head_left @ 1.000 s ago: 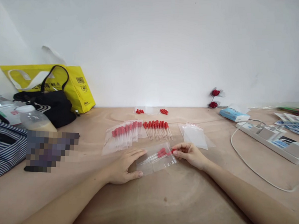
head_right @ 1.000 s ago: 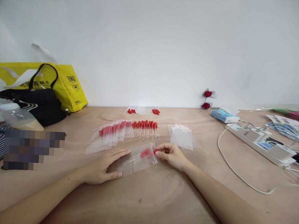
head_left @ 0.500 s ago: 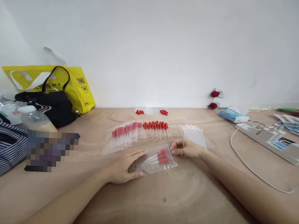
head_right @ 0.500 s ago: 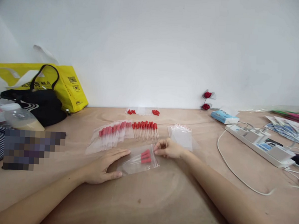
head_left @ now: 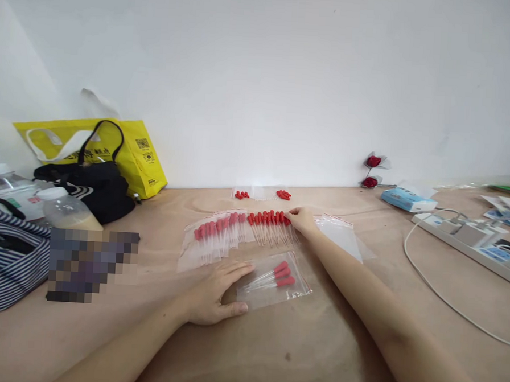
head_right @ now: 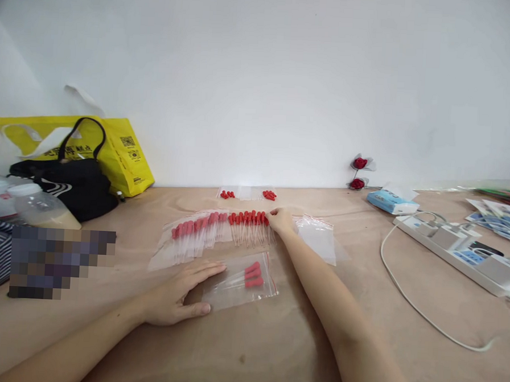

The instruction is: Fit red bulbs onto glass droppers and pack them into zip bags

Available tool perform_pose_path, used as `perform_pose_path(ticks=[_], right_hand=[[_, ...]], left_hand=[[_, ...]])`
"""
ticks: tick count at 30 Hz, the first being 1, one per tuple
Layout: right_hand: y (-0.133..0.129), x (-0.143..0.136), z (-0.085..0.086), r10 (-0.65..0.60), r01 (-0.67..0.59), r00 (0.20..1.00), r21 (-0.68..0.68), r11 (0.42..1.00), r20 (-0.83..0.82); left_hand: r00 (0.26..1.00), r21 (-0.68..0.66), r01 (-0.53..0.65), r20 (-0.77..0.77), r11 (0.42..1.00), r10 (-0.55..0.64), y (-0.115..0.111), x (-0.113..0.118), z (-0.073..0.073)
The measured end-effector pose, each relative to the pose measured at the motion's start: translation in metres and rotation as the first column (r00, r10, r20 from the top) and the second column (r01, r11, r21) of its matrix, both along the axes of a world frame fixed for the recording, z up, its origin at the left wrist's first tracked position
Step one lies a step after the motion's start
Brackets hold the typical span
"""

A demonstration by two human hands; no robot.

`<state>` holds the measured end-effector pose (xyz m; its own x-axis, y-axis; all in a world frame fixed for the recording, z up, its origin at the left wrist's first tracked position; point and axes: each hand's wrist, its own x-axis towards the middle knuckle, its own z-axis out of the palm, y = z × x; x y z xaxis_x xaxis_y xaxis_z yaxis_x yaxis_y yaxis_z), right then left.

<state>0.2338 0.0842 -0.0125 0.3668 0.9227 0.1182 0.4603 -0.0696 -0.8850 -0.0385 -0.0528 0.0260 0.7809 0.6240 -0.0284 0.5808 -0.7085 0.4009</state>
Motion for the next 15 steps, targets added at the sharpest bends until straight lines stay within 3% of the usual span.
perform_pose_path(ticks=[8,15], right_hand=[[-0.014,0.013,0.012,0.047,-0.033,0.976,0.072,0.997,-0.214],[-0.073,0.037,0.020,0.095,-0.012,0.908,0.201,0.979,-0.409]], left_hand=[[1.000,0.005,0.000,0.009,1.000,0.000,0.002,-0.002,-0.003],[1.000,0.009,-0.023,-0.012,1.000,0.023,0.000,0.001,0.002]])
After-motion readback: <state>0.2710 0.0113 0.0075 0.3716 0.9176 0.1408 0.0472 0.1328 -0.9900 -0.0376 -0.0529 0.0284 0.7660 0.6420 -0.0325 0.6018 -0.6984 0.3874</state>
